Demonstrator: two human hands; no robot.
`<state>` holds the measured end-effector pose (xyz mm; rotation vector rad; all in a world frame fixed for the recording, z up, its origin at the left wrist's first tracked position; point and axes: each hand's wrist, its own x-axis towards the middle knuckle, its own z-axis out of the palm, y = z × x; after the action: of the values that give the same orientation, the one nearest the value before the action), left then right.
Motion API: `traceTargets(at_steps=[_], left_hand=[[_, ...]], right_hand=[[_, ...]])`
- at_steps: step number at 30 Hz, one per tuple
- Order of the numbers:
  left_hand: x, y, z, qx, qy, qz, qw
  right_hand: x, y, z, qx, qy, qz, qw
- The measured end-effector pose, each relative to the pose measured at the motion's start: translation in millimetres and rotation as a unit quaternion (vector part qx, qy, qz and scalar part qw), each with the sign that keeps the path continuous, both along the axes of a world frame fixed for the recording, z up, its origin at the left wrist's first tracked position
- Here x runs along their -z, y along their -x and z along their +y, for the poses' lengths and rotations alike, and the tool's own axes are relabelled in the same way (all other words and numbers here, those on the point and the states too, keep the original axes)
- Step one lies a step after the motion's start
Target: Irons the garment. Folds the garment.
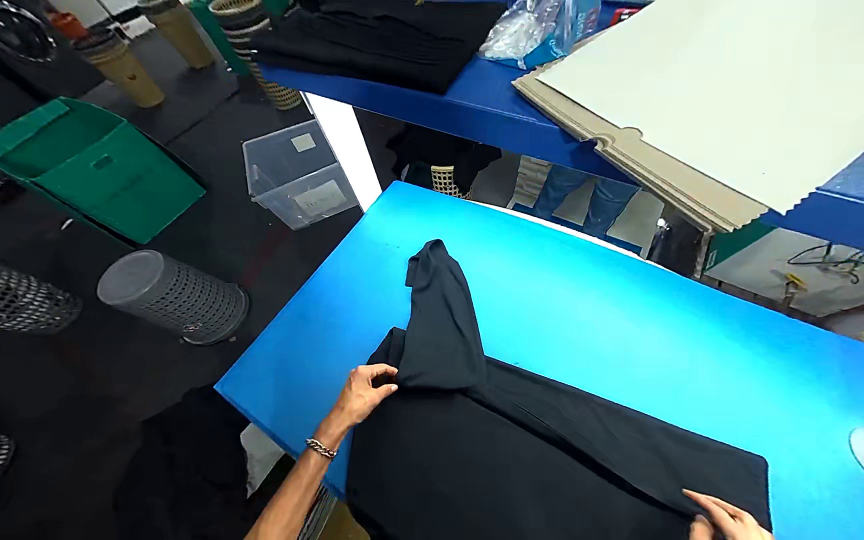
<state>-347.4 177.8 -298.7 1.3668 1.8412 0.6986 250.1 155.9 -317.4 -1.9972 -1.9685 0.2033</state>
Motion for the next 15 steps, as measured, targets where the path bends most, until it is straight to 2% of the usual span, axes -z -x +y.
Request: traceTargets(at_steps=[3, 8, 12, 15], left_hand=[[13.4, -6.1, -1.8, -0.028, -0.012, 0.025, 0.999], [36.2, -9.8, -1.7, -0.02, -0.042, 0.066, 0.997], [49.4, -17.1, -4.6, -0.02, -0.067, 0.094, 0.993], [57.4, -21.6, -4.4, -0.037, -0.102, 0.106, 0.988]], right_hand=[[1.8, 71.4, 29.6, -0.044, -0.017, 0.041, 0.998], [-1.9, 236.0, 112.5, -0.144, -0.007, 0.126, 0.982], [-9.4, 370.2, 201.4, -0.268, -0.026, 0.154, 0.951], [-9.0, 462.1, 287.3, -0.358, -0.026, 0.115, 0.926]])
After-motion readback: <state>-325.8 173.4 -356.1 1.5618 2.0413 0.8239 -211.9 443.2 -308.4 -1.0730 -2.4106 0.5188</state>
